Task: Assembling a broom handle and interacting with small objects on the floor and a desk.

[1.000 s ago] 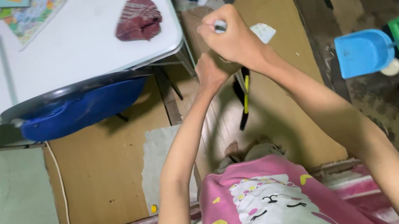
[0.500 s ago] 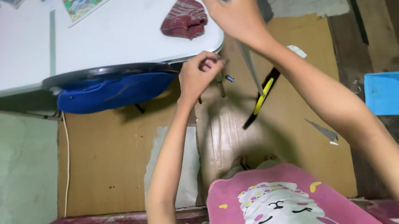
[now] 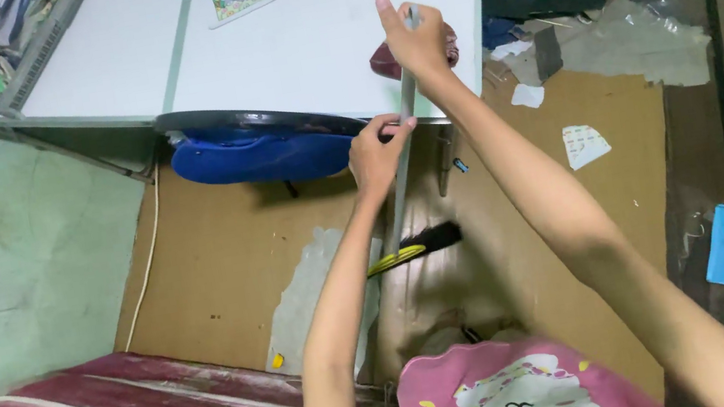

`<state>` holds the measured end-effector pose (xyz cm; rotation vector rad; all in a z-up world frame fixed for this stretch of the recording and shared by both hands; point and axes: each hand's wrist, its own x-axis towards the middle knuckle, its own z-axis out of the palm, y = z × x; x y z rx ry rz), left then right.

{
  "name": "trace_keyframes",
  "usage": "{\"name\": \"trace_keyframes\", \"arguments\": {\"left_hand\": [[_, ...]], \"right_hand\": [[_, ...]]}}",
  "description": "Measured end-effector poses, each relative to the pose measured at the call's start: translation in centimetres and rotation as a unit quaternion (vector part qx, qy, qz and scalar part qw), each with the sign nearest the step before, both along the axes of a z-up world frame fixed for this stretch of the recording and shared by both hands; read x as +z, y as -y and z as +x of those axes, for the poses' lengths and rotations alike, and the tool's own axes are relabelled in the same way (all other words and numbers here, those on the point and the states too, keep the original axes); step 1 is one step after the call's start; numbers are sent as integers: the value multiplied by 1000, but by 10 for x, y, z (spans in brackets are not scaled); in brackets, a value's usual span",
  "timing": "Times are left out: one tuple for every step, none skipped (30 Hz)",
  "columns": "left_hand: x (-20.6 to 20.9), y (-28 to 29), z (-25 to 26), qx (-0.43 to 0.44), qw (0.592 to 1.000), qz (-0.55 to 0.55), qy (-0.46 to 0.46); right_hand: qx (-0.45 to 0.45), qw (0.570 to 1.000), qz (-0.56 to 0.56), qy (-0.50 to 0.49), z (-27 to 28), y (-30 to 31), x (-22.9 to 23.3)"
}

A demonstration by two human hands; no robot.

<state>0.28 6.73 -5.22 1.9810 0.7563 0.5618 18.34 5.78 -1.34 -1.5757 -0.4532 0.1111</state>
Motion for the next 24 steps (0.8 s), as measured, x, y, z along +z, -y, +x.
{"name": "trace_keyframes", "arguments": {"left_hand": [[-3,-6,1,3,1000,2,0],[-8,-10,0,1,1000,9,-17],[-13,-13,-1,0,999,16,-33],[-17,-15,0,-1,999,13,-35],[-20,-17,1,6,999,7,-32],[-24,-18,3,15,1000,1,-26],[-30,-19,3,15,1000,-2,-27],[-35,-20,2,31,999,-2,-19],[-41,-21,1,47,999,-1,-12],[-45,-20,-2,48,999,-3,-15],[-50,-19,-6,60,997,38,20],[-55,-16,-8,68,993,80,55],[-58,-14,-12,65,994,78,51],[-62,-7,-13,53,993,67,79],[-65,1,-14,41,992,57,107],[-87,5,-10,36,992,53,107],[-109,11,-5,68,990,8,123],[-130,12,1,99,985,-32,140],[-147,20,3,94,985,-32,139],[-167,32,3,65,989,-80,110],[-188,44,5,36,988,-128,80],[-206,56,9,28,988,-131,79],[-225,67,14,-46,990,-129,20],[-246,75,22,-120,985,-122,-37]], "right_hand": [[3,1000,2,0,-6,-4,14],[31,999,-8,-25,-15,-5,27],[59,997,-18,-50,-23,-6,39],[58,997,-21,-52,-21,-14,35],[93,995,-6,-42,-19,-21,31],[129,991,9,-30,-16,-28,28],[130,991,6,-30,-15,-27,22],[151,988,-8,-11,-15,-26,16],[173,985,-22,8,-16,-26,9],[174,984,-23,4,-17,-19,1],[187,982,14,12,-18,-10,-8],[198,979,51,19,-18,1,-17],[195,979,50,14,-19,17,-23],[192,978,18,-82,-20,38,-27],[188,966,-14,-177,-19,59,-31],[183,967,-16,-178,-14,85,-63],[177,953,-29,-246,-8,112,-94],[171,934,-38,-311,-2,136,-125],[166,935,-35,-312,-3,162,-143],[121,935,-100,-318,-7,193,-163],[77,929,-164,-323,-11,224,-185],[68,929,-163,-324,-11,248,-213],[40,930,-167,-325,-10,272,-242],[11,931,-168,-325,-7,292,-274]]}}
